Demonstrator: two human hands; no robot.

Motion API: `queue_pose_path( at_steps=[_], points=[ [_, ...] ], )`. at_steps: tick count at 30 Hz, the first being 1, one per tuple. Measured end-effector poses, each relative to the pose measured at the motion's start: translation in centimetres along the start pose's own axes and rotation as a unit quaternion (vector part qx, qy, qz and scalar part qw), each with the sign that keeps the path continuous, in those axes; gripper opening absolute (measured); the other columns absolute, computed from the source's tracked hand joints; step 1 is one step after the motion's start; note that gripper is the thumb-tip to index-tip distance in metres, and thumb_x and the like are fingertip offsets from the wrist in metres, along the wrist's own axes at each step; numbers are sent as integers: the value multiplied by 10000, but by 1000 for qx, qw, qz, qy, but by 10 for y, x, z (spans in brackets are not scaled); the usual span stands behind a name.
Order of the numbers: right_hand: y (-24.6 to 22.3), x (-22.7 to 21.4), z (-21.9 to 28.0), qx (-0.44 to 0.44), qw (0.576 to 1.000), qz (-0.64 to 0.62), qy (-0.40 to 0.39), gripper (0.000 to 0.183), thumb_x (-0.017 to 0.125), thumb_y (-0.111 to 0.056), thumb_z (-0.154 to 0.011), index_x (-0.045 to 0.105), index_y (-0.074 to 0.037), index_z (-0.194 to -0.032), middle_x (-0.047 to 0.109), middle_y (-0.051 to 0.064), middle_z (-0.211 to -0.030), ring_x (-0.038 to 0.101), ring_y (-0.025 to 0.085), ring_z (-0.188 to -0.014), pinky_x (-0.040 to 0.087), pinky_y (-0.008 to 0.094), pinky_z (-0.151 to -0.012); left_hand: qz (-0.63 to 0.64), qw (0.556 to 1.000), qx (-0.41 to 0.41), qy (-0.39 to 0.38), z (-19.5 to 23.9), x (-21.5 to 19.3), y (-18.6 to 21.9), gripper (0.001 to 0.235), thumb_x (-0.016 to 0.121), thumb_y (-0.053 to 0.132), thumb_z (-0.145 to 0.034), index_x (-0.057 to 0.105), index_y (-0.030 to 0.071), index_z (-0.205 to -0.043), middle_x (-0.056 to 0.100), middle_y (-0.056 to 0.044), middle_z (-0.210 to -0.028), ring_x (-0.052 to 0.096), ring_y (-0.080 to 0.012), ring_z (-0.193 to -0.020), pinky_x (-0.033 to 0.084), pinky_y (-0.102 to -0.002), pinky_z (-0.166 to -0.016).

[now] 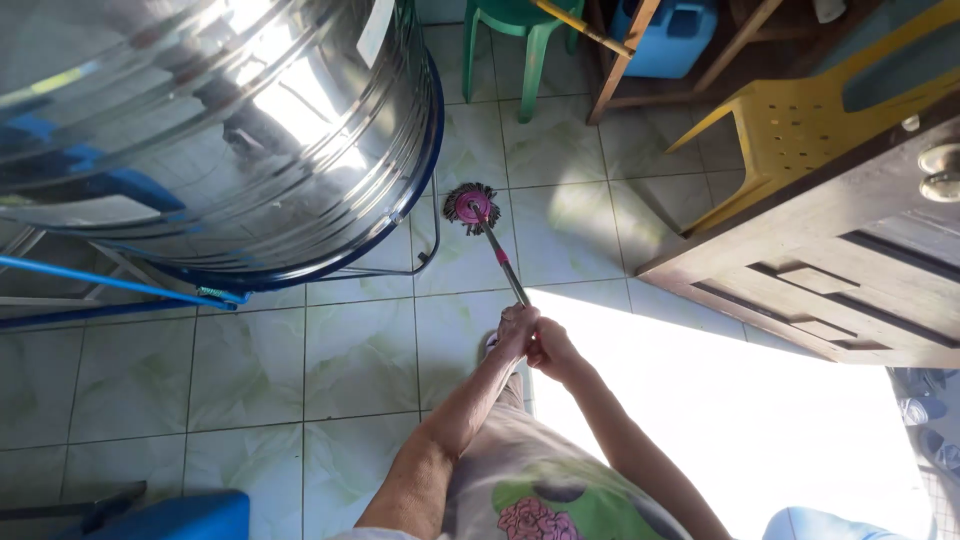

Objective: Mopping the tiled floor in a water production facility.

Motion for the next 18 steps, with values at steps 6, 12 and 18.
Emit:
queue_pose_path(
  at_steps=[6, 12, 18],
  points=[
    [-53, -41, -101, 100, 988, -111, -48, 263, 513, -163, -1030, 447, -119, -780, 454, 7, -628, 435, 99, -467, 301, 226, -371, -156, 976, -153, -20, -63, 30, 75, 245, 653, 315, -787, 713, 77, -788, 728, -91, -738, 671, -202, -653, 525, -392, -602],
    [-151, -21, -147, 102, 984, -136, -58, 189, 470, -87, -996, 520, -200, -853, 435, -45, -617, 360, 38, -445, 216, 170, -346, -39, 972, -223, 60, -143, 53, 109, 173, 720, 278, -815, 720, 106, -812, 706, -68, -721, 658, -174, -625, 526, -356, -570],
    [-226, -12, -193, 145, 988, -33, -48, 245, 462, -143, -1022, 507, -237, -801, 365, -53, -554, 289, 50, -402, 191, 198, -335, 119, 968, -190, 115, -241, 76, 118, 93, 682, 159, -826, 737, 99, -782, 696, -63, -692, 625, -168, -591, 514, -347, -526]
  ],
)
Point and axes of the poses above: each hand's wrist, its own z-axis away from the middle knuckle, its own x-axis out of the palm, y = z × x, the point moved 3 cm from there along -z, towards the middle knuckle
